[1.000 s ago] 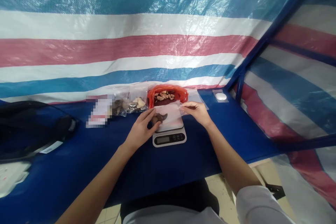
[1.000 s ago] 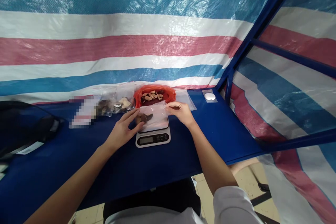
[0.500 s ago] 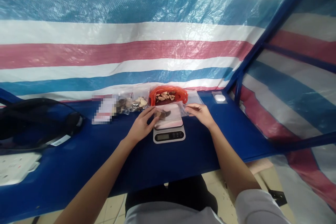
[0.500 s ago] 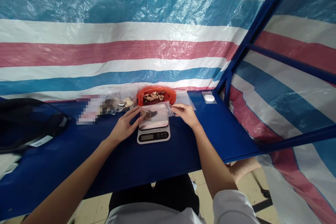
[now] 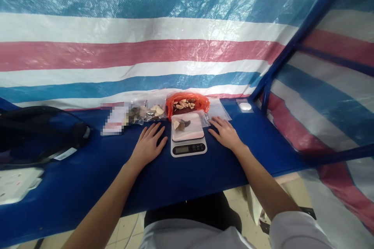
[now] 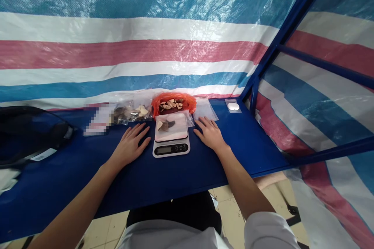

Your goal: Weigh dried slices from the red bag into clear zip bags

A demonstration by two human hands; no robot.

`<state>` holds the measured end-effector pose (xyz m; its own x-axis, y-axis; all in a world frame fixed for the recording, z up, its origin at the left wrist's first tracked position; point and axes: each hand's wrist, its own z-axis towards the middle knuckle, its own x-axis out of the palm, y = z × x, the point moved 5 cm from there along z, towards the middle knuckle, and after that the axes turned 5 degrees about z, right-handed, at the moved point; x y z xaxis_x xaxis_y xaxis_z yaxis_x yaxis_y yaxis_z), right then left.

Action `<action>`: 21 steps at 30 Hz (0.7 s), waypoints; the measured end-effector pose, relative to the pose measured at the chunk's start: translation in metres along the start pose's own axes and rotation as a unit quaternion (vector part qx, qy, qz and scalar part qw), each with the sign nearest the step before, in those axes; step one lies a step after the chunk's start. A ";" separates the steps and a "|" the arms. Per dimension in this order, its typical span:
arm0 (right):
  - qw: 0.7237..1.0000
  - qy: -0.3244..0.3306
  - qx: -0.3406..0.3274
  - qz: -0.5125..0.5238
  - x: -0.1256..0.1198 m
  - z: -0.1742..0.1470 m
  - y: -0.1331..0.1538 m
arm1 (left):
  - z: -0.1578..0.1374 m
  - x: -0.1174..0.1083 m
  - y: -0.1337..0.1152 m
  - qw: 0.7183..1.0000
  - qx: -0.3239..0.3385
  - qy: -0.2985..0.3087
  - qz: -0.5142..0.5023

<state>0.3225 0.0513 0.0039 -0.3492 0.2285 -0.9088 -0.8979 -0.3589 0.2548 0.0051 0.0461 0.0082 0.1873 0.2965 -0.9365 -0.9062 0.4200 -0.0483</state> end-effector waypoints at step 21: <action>1.000 0.019 0.018 0.001 0.008 -0.003 -0.001 | -0.001 0.008 0.003 0.999 -0.017 0.016 -0.023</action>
<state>0.3216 0.0507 -0.0050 -0.3410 0.1938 -0.9199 -0.9068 -0.3259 0.2675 0.0035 0.0495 0.0001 0.2174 0.2502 -0.9435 -0.9092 0.4036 -0.1025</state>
